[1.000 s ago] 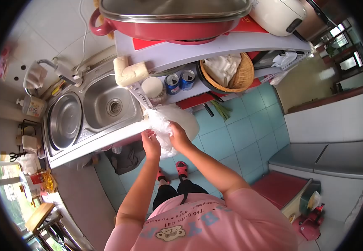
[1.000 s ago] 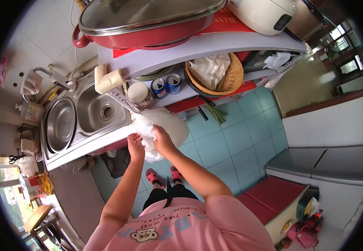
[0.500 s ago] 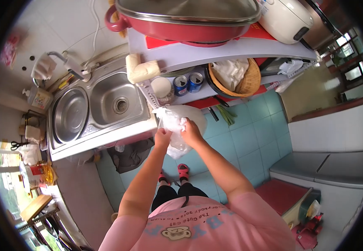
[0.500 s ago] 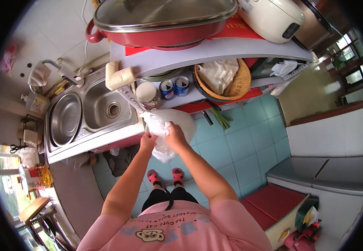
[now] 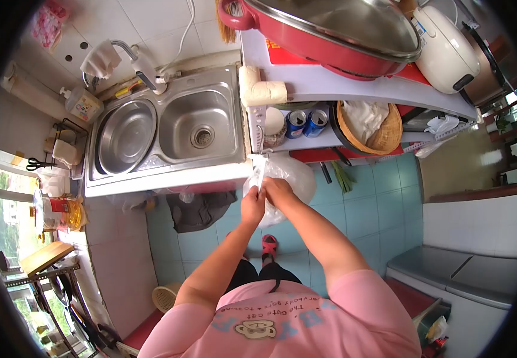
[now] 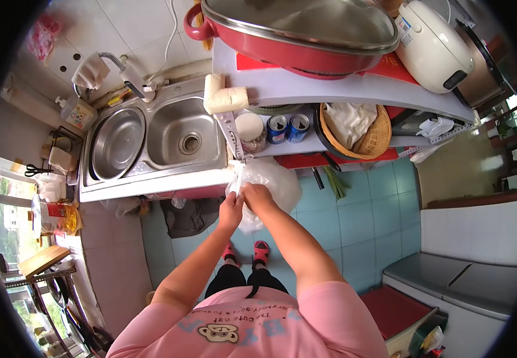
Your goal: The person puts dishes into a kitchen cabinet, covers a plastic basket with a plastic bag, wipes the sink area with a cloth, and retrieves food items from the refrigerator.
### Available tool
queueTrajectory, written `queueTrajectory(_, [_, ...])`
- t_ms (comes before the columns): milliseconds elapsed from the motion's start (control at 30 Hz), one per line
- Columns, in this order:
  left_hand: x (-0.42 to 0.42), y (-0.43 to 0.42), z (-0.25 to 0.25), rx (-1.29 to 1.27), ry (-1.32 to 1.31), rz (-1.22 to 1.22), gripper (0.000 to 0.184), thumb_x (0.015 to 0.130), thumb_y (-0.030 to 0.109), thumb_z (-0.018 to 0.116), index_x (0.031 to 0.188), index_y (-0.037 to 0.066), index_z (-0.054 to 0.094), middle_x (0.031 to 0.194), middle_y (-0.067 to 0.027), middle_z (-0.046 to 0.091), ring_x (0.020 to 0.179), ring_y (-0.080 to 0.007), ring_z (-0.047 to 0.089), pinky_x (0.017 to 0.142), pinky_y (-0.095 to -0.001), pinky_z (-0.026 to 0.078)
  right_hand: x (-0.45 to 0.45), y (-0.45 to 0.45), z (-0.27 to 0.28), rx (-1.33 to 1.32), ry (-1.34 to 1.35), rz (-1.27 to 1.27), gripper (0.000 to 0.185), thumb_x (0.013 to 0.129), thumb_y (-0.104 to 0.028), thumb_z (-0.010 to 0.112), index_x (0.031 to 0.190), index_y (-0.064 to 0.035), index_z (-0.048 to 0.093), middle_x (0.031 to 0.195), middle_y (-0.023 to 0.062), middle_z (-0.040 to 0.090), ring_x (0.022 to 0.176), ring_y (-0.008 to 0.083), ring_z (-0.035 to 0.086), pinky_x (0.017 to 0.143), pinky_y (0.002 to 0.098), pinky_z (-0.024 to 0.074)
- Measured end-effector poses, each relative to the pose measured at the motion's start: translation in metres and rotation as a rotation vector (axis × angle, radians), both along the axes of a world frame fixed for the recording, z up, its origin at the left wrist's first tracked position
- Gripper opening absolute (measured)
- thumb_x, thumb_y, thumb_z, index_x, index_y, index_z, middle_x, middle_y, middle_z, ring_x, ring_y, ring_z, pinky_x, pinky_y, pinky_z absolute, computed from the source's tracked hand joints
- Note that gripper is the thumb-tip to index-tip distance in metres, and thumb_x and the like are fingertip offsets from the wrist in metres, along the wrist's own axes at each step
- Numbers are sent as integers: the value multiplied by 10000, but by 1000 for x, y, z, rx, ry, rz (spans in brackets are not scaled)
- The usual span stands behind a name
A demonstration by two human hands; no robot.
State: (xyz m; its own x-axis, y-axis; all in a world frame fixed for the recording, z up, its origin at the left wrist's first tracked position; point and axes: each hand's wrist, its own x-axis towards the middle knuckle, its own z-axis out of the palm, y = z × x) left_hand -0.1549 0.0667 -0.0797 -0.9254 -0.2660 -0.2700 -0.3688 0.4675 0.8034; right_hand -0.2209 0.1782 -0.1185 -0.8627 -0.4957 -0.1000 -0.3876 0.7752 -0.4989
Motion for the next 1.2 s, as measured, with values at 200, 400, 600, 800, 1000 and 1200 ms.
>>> queueTrajectory(200, [7, -18, 4, -43, 117, -37, 194, 856, 187, 615, 877, 19, 520, 748, -182, 611, 666, -355, 584, 630, -429, 470, -11, -16, 8, -202, -347, -84, 221, 827, -196, 557, 936, -32, 658, 935, 200, 664, 904, 344, 644, 775, 418, 508])
queueTrajectory(400, [-12, -8, 49, -154, 565, -21, 202, 790, -14, 607, 969, 1, 513, 888, -121, 537, 702, -235, 563, 590, -364, 474, -2, 27, 81, -303, -182, -48, 285, 745, -68, 692, 1005, -36, 581, 930, 160, 657, 853, 304, 647, 730, 386, 510])
queueTrajectory(600, [-19, 21, 49, -162, 389, -349, 278, 766, 52, 622, 1033, 35, 549, 1043, -146, 573, 961, -325, 568, 833, -411, 463, -36, 41, 91, -358, 187, -219, 182, 736, -102, 698, 871, -60, 584, 928, 107, 609, 833, 329, 601, 701, 404, 495])
queueTrajectory(800, [-16, 25, 20, -418, 231, -528, 405, 782, 153, 633, 1172, 96, 541, 1256, -97, 534, 1208, -285, 469, 998, -465, 377, -56, 30, 61, -309, 126, -231, 150, 743, -92, 676, 861, -67, 588, 815, 119, 626, 791, 348, 596, 692, 417, 484])
queueTrajectory(1000, [-19, 26, 8, -558, 129, -600, 465, 822, 170, 553, 1284, 156, 495, 1392, -52, 442, 1338, -270, 345, 1050, -600, 260, -62, 18, 59, -651, -175, -333, 113, 811, -83, 641, 858, -36, 549, 762, 103, 608, 705, 230, 583, 667, 324, 474])
queueTrajectory(1200, [-28, 21, 18, -538, 58, -632, 402, 882, 148, 413, 1256, 171, 558, 1424, -62, 425, 1366, -283, 312, 1058, -655, 171, -70, 5, 61, -1043, -293, -336, 88, 857, -22, 598, 890, -33, 518, 793, 15, 566, 725, 94, 522, 669, 246, 451])
